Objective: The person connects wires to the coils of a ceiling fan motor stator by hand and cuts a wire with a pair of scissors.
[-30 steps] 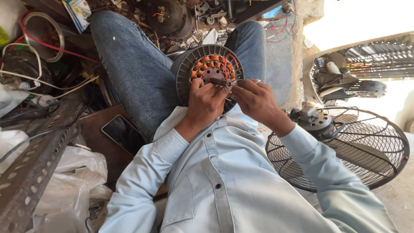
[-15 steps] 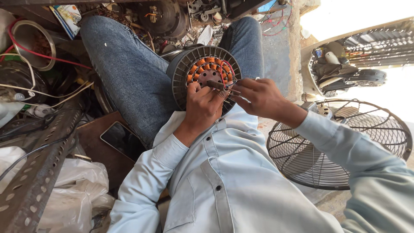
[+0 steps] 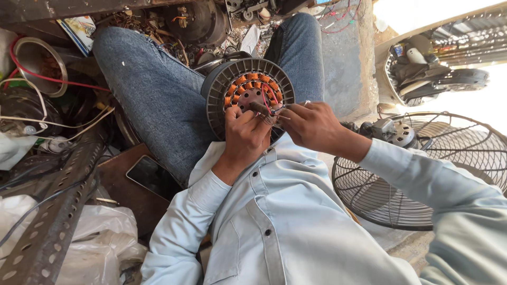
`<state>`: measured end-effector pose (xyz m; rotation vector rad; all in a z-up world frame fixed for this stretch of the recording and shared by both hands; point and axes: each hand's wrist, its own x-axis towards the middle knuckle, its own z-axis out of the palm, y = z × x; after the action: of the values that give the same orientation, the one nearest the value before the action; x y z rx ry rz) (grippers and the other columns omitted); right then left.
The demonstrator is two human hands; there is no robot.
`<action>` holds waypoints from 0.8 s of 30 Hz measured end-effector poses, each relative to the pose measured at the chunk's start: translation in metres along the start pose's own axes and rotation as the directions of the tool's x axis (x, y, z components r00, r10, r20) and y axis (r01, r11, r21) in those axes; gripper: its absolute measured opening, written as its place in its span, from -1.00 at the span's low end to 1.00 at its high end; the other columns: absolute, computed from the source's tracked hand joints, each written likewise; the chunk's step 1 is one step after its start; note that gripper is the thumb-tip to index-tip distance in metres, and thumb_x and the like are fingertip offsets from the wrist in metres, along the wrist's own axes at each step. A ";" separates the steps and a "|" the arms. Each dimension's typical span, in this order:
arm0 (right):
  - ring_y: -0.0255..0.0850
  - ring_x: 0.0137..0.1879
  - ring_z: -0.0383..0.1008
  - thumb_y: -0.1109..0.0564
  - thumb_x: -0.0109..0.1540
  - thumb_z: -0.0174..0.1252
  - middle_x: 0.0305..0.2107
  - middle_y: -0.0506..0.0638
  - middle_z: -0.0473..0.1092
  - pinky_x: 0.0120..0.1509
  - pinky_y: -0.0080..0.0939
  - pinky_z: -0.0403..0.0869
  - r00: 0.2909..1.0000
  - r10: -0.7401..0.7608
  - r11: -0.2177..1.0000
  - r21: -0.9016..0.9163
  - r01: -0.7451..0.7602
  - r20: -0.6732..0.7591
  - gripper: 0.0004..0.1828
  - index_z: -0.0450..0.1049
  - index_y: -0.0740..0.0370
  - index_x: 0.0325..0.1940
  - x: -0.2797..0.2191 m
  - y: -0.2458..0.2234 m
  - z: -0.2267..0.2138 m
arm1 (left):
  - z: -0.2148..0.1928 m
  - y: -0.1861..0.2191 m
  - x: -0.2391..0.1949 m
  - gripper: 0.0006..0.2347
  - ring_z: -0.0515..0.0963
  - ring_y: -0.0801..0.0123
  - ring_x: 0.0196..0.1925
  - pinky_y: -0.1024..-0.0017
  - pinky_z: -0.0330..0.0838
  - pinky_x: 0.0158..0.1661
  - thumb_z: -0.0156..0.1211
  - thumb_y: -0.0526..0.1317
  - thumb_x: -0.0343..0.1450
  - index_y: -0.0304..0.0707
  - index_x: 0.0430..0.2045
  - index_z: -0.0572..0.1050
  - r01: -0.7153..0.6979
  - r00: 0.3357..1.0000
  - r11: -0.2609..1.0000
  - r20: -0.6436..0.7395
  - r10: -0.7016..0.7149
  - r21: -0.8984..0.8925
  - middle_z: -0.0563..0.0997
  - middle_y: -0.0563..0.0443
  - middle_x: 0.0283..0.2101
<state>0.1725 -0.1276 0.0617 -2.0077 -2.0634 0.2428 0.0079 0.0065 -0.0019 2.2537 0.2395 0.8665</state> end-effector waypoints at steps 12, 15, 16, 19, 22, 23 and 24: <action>-0.39 -0.45 0.39 0.10 0.23 0.23 -0.45 -0.18 0.50 -0.42 -0.29 0.38 0.871 0.390 0.622 0.611 -0.489 0.300 -0.79 0.52 0.23 -0.09 0.001 0.006 -0.002 | 0.000 -0.002 0.000 -0.58 0.46 0.37 -0.39 0.25 0.14 -0.16 0.27 -0.42 0.37 -0.13 0.16 0.56 -0.011 1.000 0.999 0.029 0.010 0.035 0.55 0.18 -0.45; -0.23 -0.41 0.39 0.08 0.30 0.23 -0.47 -0.08 0.41 -0.33 -0.21 0.37 1.000 -0.014 0.993 0.118 0.016 -0.017 -0.83 0.54 0.23 -0.16 0.000 0.009 -0.004 | 0.001 0.000 0.000 -0.62 0.45 0.37 -0.39 0.26 0.13 -0.17 0.31 -0.39 0.41 -0.13 0.15 0.55 0.001 1.000 1.000 0.018 -0.001 0.020 0.56 0.18 -0.43; -0.22 -0.43 0.37 0.09 0.29 0.24 -0.50 -0.08 0.39 -0.35 -0.19 0.35 1.000 0.003 0.991 0.134 -0.003 0.002 -0.85 0.55 0.22 -0.18 -0.002 0.012 0.002 | 0.001 0.000 0.001 -0.62 0.45 0.38 -0.39 0.26 0.13 -0.16 0.31 -0.39 0.42 -0.12 0.15 0.55 -0.001 1.000 1.000 0.011 0.001 0.012 0.58 0.19 -0.41; -0.37 -0.55 0.23 0.09 0.28 0.26 -0.59 -0.14 0.32 -0.50 -0.30 0.17 0.689 0.504 0.189 0.712 -0.676 0.520 -0.82 0.57 0.28 -0.23 -0.002 0.025 0.033 | -0.001 0.000 0.001 -0.65 0.46 0.40 -0.38 0.27 0.13 -0.15 0.31 -0.38 0.43 -0.10 0.13 0.55 0.005 1.000 1.000 -0.001 -0.005 0.003 0.60 0.21 -0.38; -0.46 -0.59 0.18 0.07 0.34 0.28 -0.62 -0.17 0.25 -0.56 -0.37 0.10 0.477 0.322 -0.488 0.575 -0.657 0.818 -0.75 0.55 0.34 -0.26 -0.007 0.030 0.037 | 0.001 0.002 0.001 -0.67 0.46 0.41 -0.39 0.28 0.13 -0.15 0.33 -0.38 0.44 -0.07 0.09 0.56 0.009 1.000 1.000 0.001 -0.009 0.002 0.57 0.21 -0.43; -0.47 -0.58 0.18 0.06 0.37 0.29 -0.61 -0.17 0.23 -0.56 -0.38 0.11 0.498 0.284 -0.525 0.568 -0.634 0.819 -0.72 0.54 0.35 -0.26 -0.005 0.027 0.032 | 0.002 0.002 0.001 -0.67 0.45 0.42 -0.40 0.28 0.12 -0.15 0.33 -0.37 0.44 -0.07 0.10 0.56 0.000 1.000 1.000 -0.003 0.000 0.003 0.58 0.21 -0.42; -0.44 -0.57 0.25 0.05 0.29 0.31 -0.62 -0.14 0.27 -0.54 -0.34 0.20 0.626 0.453 -0.089 0.730 -0.677 0.635 -0.73 0.52 0.35 -0.21 -0.003 0.022 0.024 | 0.000 0.001 0.001 -0.67 0.45 0.42 -0.41 0.29 0.11 -0.16 0.33 -0.37 0.44 -0.06 0.10 0.57 -0.007 1.000 1.000 -0.006 0.007 0.015 0.59 0.21 -0.41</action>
<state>0.1866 -0.1286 0.0323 -1.7105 -0.3629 1.5217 0.0089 0.0058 -0.0006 2.2669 0.2421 0.8779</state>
